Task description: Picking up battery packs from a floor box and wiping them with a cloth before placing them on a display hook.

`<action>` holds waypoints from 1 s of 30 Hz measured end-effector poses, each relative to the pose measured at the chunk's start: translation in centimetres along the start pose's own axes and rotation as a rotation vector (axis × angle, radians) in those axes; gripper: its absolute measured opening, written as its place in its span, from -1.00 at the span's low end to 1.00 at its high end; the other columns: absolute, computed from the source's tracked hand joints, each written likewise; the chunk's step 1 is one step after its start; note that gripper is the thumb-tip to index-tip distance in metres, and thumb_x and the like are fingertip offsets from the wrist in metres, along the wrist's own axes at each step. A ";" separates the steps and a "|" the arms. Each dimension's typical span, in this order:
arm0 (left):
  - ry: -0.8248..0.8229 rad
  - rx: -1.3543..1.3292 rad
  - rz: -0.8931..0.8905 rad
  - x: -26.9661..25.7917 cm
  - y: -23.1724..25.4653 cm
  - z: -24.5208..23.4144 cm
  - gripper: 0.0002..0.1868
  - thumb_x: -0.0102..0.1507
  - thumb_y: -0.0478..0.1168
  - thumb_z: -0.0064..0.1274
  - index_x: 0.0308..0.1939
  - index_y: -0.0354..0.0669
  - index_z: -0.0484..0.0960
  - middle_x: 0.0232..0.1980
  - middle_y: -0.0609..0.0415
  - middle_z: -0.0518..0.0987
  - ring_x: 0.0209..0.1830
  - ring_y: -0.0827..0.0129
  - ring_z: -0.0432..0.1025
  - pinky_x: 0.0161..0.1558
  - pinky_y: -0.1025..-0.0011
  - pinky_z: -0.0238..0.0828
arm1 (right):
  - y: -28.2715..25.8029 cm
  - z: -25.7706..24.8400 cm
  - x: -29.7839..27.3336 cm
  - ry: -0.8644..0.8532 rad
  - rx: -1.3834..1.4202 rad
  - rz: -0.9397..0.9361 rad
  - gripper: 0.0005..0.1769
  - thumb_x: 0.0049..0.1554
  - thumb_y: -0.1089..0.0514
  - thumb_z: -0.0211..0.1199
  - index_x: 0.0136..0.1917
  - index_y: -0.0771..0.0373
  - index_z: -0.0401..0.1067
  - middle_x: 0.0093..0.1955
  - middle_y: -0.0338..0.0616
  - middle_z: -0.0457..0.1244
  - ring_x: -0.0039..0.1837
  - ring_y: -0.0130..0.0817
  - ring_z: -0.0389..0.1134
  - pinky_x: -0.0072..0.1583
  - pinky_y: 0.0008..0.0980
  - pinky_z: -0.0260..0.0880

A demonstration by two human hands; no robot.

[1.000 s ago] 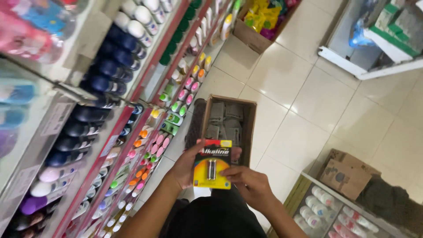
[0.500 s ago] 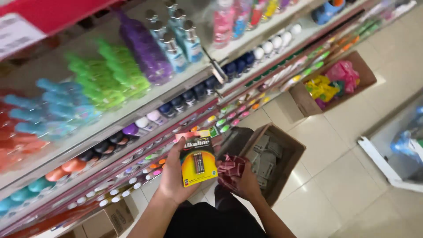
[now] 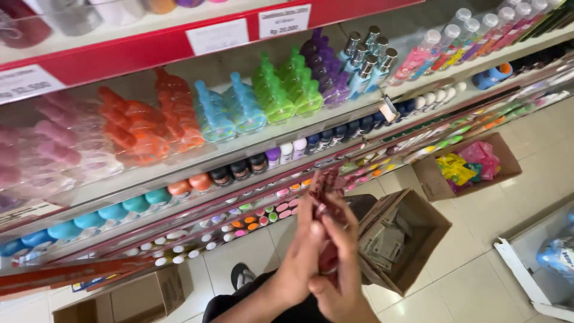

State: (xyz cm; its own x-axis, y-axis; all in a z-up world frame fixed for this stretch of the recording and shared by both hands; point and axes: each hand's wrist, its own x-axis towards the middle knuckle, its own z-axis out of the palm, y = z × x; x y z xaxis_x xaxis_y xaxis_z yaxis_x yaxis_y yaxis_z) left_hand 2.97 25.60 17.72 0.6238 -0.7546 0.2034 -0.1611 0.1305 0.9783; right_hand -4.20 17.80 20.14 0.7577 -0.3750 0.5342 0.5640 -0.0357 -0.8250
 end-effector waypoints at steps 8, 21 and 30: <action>0.109 -0.364 0.272 -6.2 5.2 -5.7 -0.11 0.55 0.39 -0.52 0.72 -0.20 -0.06 0.56 -0.13 0.26 0.49 0.18 0.27 0.59 0.22 0.12 | 2.4 6.0 -5.1 0.077 -0.620 -0.351 -0.57 0.32 0.14 0.20 0.42 0.17 0.25 0.39 -0.05 0.23 0.37 -0.16 0.30 0.42 -0.14 0.27; 0.160 -0.370 0.232 -11.2 6.5 -8.9 -0.12 0.48 0.37 -0.53 0.64 -0.21 -0.08 0.61 -0.14 0.15 0.64 0.17 0.04 0.57 0.23 -0.09 | -0.1 14.4 -3.8 0.197 -0.476 -0.169 -0.62 0.28 0.21 0.21 0.29 0.34 0.20 0.32 0.10 0.15 0.31 -0.20 0.24 0.39 -0.28 0.28; 0.195 -0.620 0.140 -12.4 4.3 -8.1 -0.11 0.49 0.34 -0.53 0.62 -0.34 0.05 0.62 -0.21 0.20 0.65 0.07 0.12 0.59 0.17 0.01 | -1.3 14.3 -3.1 0.044 -0.660 -0.289 -0.62 0.19 0.31 0.26 0.25 0.28 0.26 0.28 0.04 0.20 0.27 -0.19 0.31 0.36 -0.33 0.34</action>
State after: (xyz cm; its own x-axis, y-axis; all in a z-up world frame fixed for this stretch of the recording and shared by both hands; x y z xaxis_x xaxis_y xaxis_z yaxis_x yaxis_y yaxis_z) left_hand 0.73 40.75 19.69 0.7651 -0.5813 0.2770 0.1827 0.6085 0.7723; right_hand -2.62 32.26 22.18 0.5860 -0.3027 0.7517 0.4134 -0.6862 -0.5985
